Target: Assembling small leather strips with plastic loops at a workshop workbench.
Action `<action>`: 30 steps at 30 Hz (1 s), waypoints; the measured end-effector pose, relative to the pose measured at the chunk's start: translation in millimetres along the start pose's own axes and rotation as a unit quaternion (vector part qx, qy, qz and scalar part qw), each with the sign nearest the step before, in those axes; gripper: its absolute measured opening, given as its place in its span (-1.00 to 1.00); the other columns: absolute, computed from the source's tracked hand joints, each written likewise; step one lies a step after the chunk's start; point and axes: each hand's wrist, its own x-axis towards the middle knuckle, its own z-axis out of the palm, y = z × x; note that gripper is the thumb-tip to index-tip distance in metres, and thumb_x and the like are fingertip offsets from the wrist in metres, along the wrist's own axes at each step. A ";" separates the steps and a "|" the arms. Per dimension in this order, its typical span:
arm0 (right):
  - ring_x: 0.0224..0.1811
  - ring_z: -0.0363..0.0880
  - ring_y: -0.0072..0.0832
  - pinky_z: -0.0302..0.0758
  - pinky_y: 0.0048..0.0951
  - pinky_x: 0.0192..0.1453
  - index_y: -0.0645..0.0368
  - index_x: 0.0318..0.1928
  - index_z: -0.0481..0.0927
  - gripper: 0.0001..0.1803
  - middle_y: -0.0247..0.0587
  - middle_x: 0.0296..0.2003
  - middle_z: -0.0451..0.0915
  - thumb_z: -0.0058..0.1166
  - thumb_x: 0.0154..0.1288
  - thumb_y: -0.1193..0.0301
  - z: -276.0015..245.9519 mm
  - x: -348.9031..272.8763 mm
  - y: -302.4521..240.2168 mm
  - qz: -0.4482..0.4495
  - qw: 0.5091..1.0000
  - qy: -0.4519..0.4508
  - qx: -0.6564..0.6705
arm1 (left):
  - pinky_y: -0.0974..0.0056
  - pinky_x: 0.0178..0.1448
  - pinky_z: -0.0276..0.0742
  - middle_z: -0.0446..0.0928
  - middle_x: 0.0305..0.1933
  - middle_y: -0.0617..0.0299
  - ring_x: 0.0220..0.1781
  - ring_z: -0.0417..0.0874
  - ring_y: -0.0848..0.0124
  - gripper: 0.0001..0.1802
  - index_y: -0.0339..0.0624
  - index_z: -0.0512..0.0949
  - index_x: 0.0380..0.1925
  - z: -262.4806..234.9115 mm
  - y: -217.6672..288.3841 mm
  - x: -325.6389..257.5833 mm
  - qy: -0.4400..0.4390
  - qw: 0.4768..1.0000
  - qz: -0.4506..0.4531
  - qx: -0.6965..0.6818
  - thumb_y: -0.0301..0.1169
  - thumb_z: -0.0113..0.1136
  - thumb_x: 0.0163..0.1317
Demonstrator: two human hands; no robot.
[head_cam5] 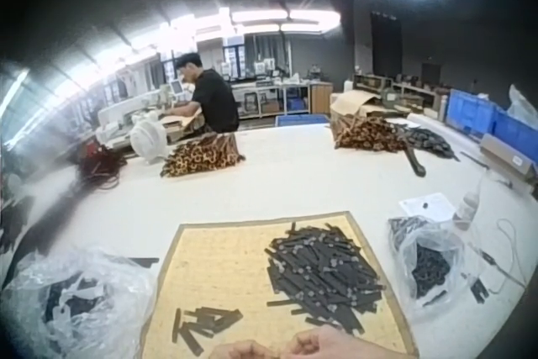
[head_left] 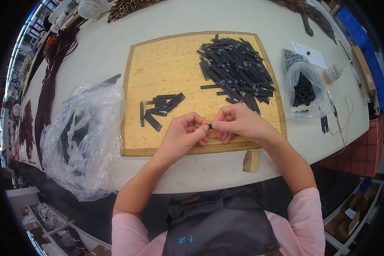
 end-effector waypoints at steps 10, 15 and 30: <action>-0.45 0.64 -0.60 0.64 -0.58 -0.35 0.27 -0.27 0.57 -0.79 -0.26 -0.43 0.64 0.24 0.36 0.36 4.6 -1.5 4.9 -0.019 1.000 0.016 -0.013 | 0.45 -0.21 0.61 0.61 -0.31 0.25 -0.32 0.65 0.56 -0.87 -0.31 0.53 -0.20 0.8 -7.1 1.2 0.002 1.000 0.007 0.006 -0.45 0.21 0.39; -0.48 0.57 -0.68 0.58 -0.61 -0.40 0.27 -0.32 0.56 -0.82 -0.34 -0.49 0.59 0.25 0.30 0.41 15.2 -5.2 9.6 -0.056 0.996 0.056 -0.038 | 0.46 -0.26 0.60 0.62 -0.33 0.24 -0.34 0.66 0.59 -0.87 -0.35 0.54 -0.21 4.2 -12.4 -5.6 0.035 0.996 0.052 0.067 -0.48 0.24 0.36; -0.47 0.62 -0.68 0.55 -0.61 -0.40 0.29 -0.26 0.59 -0.87 -0.30 -0.45 0.64 0.29 0.23 0.60 27.0 -19.3 26.9 -0.256 0.924 0.138 -0.248 | 0.36 -0.29 0.68 0.57 -0.29 0.15 -0.34 0.74 0.41 -0.82 -0.32 0.56 -0.22 7.2 -6.8 -16.8 0.056 0.920 0.249 0.298 -0.58 0.35 0.19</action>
